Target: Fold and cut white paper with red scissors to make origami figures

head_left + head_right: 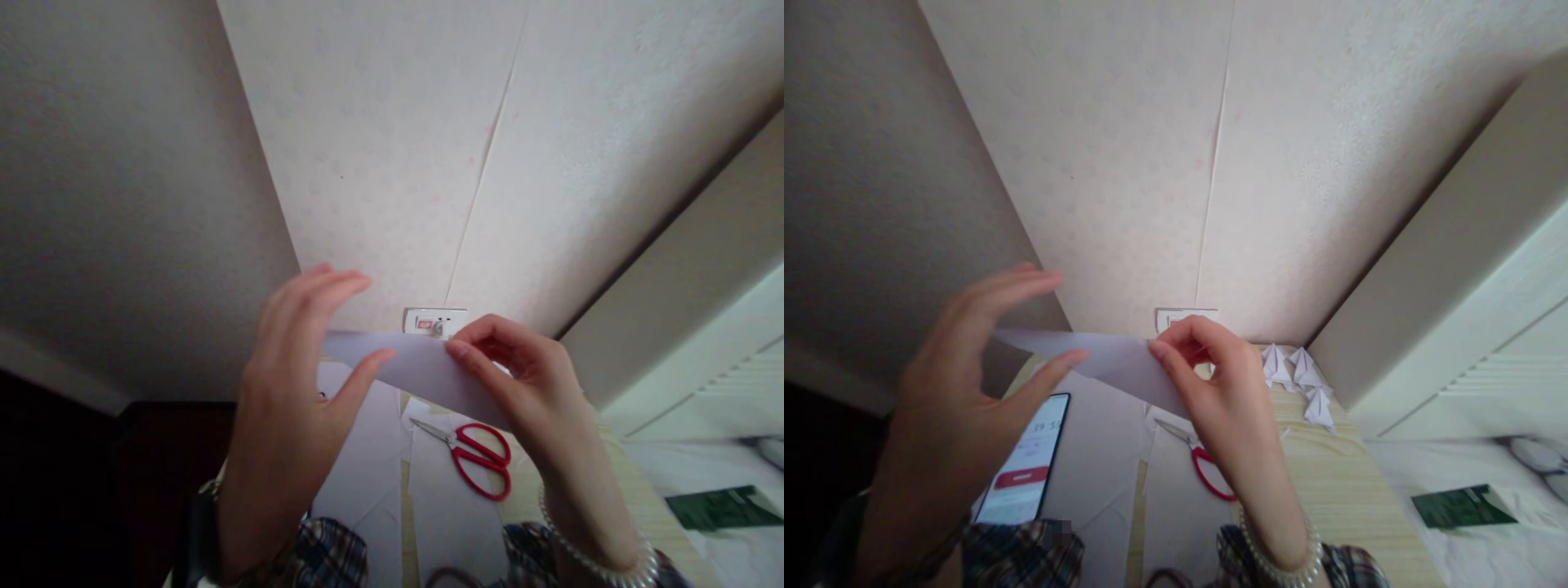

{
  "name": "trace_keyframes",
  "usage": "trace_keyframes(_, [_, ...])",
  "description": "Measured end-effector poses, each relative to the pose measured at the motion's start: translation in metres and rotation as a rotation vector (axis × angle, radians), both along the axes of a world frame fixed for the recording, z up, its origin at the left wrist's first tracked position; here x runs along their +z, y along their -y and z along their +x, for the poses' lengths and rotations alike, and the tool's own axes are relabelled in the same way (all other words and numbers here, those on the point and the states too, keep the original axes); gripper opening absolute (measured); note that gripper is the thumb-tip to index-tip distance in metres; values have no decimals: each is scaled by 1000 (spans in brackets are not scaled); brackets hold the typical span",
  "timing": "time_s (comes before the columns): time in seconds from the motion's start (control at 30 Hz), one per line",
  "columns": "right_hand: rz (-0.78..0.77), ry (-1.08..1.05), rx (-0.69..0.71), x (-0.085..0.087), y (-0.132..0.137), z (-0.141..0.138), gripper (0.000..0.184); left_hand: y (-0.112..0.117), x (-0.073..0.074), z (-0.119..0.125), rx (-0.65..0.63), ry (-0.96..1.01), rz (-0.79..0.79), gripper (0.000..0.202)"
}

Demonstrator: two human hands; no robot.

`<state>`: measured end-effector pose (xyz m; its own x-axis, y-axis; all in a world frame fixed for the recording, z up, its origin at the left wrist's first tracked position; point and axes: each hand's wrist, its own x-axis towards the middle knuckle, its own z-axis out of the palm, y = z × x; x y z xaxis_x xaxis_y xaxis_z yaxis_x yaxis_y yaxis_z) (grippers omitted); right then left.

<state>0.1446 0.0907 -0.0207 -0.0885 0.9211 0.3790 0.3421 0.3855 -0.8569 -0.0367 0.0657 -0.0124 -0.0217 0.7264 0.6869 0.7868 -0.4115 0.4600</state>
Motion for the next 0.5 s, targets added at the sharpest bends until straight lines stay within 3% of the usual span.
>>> trace_keyframes(0.07, [-11, -151, -58, -1, 0, 3, 15, 6, 4, -3, 134, 171, 114, 46])
trace_keyframes(0.13, [-20, -290, -90, -3, -1, 5, 15, 8, 6, -6, 171, 387, 146, 42])
trace_keyframes(0.2, [-24, -398, -96, -4, -1, 5, 16, 6, 5, -9, 78, 612, 79, 36])
trace_keyframes(0.3, [-28, -475, -80, -4, 0, 2, 17, -2, 0, -10, -157, 909, -133, 35])
trace_keyframes(0.4, [-34, -480, -67, -5, 2, -2, 16, -7, -3, -8, -263, 966, -466, 20])
trace_keyframes(0.5, [-43, -484, -47, -6, 3, -4, 16, -7, -2, -4, -213, 894, -518, 10])
